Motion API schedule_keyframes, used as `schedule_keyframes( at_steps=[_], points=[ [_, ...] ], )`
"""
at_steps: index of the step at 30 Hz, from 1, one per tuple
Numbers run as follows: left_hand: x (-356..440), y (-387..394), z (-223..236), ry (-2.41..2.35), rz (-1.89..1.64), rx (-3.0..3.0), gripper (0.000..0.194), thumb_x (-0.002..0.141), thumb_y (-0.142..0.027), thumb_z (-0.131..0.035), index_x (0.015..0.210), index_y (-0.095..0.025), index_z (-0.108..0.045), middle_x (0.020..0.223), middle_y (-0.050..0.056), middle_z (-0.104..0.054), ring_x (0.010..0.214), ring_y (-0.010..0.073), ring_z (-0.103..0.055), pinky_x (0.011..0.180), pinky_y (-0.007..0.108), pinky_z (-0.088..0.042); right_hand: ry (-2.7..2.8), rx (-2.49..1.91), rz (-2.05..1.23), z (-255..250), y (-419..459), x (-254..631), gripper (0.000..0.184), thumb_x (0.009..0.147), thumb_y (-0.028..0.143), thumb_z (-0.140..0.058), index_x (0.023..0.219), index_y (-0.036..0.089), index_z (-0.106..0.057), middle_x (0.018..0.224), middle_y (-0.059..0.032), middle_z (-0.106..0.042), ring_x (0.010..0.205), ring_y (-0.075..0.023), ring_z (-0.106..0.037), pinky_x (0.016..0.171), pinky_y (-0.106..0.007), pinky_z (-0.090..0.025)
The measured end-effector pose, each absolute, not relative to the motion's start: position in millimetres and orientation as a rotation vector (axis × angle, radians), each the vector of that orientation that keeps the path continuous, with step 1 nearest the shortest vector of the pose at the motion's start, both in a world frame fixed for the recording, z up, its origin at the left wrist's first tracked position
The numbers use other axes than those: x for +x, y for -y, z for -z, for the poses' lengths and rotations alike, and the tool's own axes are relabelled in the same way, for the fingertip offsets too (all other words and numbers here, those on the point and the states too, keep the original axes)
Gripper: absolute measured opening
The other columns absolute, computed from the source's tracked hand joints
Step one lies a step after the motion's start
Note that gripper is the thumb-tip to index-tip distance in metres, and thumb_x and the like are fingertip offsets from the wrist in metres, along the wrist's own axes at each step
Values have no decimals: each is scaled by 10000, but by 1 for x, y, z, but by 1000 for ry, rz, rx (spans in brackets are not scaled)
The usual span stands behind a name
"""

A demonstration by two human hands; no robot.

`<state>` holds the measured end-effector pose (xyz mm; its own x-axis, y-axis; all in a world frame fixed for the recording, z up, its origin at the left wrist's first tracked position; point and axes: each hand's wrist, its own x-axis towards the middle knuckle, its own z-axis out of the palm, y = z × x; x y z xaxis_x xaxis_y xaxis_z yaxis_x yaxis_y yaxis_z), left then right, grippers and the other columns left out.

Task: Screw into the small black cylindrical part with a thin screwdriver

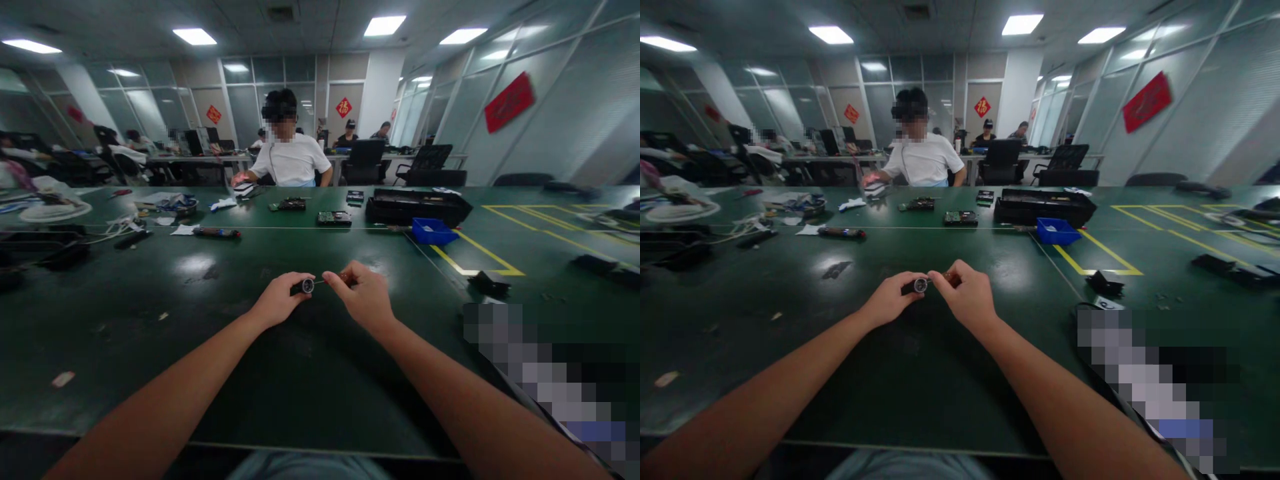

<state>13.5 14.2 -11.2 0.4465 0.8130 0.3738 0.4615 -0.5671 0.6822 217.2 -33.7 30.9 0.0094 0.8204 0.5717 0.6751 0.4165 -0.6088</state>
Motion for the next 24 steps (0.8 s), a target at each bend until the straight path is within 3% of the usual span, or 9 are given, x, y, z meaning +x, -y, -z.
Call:
schedule_keyframes(
  at_steps=[5, 8, 16, 24],
  points=[
    [18, -12, 9, -1139, -1052, 2008, 353, 741, -265, -703, 1092, -226, -687, 1140, 72, -666, 1115, 288, -563, 1055, 431, -375, 1745, -1277, -242, -30, 38, 218, 374, 851, 520, -603, 664, 210, -510, 583, 32, -547, 529, -102, -484, 511, -244, -327],
    [19, -12, 10, -1177, -1043, 1928, 355, 692, -271, -752, 1041, -244, -701, 1070, 63, -683, 1043, 301, -582, 994, 400, -423, 1765, -1270, -263, -29, 39, 220, 383, 855, 544, -596, 697, 205, -517, 615, 36, -557, 558, -98, -498, 527, -240, -329],
    [21, -12, 15, -1309, -1012, 2040, 316, 780, -214, -686, 1067, -341, -643, 1094, -65, -656, 1054, 240, -570, 832, 273, -481, 1833, -1244, -305, -30, 44, 224, 371, 878, 558, -573, 787, 200, -541, 702, 42, -575, 624, -89, -514, 565, -220, -337],
    [22, -11, 14, -1446, -888, 2033, 324, 784, -244, -691, 1080, -354, -618, 1096, -85, -651, 1043, 248, -581, 810, 288, -500, 1842, -1236, -309, -31, 45, 225, 358, 877, 550, -586, 820, 198, -551, 729, 48, -573, 653, -89, -523, 580, -217, -353]
  ],
)
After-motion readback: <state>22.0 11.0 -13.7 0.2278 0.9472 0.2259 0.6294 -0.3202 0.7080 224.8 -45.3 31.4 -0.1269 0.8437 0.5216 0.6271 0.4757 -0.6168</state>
